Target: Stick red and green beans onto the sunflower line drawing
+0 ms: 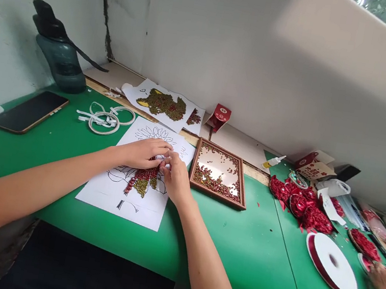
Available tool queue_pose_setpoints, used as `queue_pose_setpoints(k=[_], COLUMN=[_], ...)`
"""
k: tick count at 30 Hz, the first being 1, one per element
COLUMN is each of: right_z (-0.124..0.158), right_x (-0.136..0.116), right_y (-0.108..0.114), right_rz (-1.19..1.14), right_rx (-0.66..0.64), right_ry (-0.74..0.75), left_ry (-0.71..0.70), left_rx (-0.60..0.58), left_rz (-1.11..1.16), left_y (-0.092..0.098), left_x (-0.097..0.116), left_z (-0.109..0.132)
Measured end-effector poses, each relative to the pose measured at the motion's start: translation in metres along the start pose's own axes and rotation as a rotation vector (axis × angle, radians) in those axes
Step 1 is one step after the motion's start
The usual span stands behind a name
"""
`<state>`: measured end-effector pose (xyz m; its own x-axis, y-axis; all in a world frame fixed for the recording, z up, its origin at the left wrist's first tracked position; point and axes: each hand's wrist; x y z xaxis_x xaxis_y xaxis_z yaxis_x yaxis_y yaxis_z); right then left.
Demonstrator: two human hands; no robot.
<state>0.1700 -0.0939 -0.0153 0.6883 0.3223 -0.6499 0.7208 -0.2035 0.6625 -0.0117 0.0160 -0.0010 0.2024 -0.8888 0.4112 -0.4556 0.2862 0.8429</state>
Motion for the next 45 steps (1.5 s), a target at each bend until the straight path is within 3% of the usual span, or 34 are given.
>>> queue_pose_setpoints(k=[13, 26, 33, 39, 45], right_z=[0.000, 0.002, 0.003, 0.004, 0.005], right_x=[-0.002, -0.003, 0.004, 0.002, -0.003], right_y=[0.000, 0.003, 0.008, 0.012, 0.013], right_rz=[-0.040, -0.077, 0.142, 0.222, 0.218], right_rx=[0.033, 0.075, 0.257, 0.116, 0.060], right_ry=[-0.109, -0.077, 0.012, -0.021, -0.012], left_ry=[0.088, 0.085, 0.138, 0.156, 0.159], left_rx=[-0.058, -0.074, -0.081, -0.096, -0.105], left_rz=[0.095, 0.116, 0.125, 0.156, 0.175], left_y=[0.000, 0.001, 0.001, 0.002, 0.004], left_x=[-0.005, -0.006, -0.001, 0.000, 0.001], left_z=[0.000, 0.000, 0.001, 0.002, 0.000])
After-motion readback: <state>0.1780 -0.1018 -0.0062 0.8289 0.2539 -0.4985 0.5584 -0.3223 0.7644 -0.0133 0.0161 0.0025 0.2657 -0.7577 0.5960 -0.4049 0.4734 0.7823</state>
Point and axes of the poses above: each hand's wrist, its own z-axis away from the middle knuckle, its own y-axis out of the back of the hand, x = y × z, and after that the axes turned 5 degrees about x, right-handed
